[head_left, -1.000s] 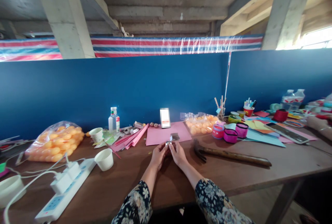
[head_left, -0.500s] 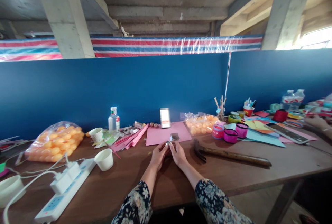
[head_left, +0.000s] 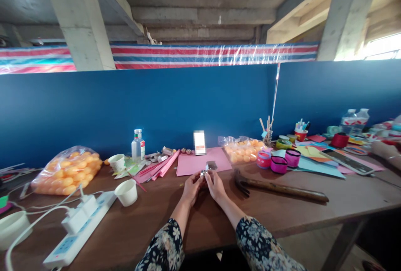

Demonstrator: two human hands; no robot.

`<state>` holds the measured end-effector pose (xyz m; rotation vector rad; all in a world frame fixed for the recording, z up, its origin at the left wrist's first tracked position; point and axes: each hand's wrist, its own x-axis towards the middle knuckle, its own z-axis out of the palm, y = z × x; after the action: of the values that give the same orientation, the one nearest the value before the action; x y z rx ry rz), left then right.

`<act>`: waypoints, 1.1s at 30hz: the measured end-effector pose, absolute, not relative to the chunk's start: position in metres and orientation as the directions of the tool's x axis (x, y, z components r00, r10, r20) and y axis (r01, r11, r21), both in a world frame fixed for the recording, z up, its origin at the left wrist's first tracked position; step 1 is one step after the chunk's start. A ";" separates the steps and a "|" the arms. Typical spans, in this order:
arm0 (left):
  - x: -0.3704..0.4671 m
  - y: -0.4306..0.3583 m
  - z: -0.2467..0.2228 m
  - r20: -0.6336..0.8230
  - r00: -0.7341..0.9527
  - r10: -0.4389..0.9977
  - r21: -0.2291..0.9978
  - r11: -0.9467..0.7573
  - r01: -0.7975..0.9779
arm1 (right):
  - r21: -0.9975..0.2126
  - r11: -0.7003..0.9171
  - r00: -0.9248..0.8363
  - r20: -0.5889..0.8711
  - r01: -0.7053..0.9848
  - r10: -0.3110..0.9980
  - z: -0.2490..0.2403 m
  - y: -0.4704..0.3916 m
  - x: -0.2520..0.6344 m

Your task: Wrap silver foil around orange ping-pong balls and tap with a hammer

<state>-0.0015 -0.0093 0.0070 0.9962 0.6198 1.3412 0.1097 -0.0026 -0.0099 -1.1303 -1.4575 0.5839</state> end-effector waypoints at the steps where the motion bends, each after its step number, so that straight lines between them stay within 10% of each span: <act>1: -0.001 -0.010 0.007 0.168 0.169 0.971 0.864 -0.062 -0.499 | -0.856 0.417 0.108 0.466 0.306 0.878 -0.011 -0.002 0.110; 33: -0.003 -0.013 0.009 0.193 0.184 0.964 0.884 -0.090 -0.458 | -0.823 0.411 0.065 0.470 0.393 0.880 0.000 -0.009 0.111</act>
<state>-0.0028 -0.0131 0.0089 1.0607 0.6316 1.3280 0.1112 -0.0086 0.0000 -1.1737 -1.5353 0.5397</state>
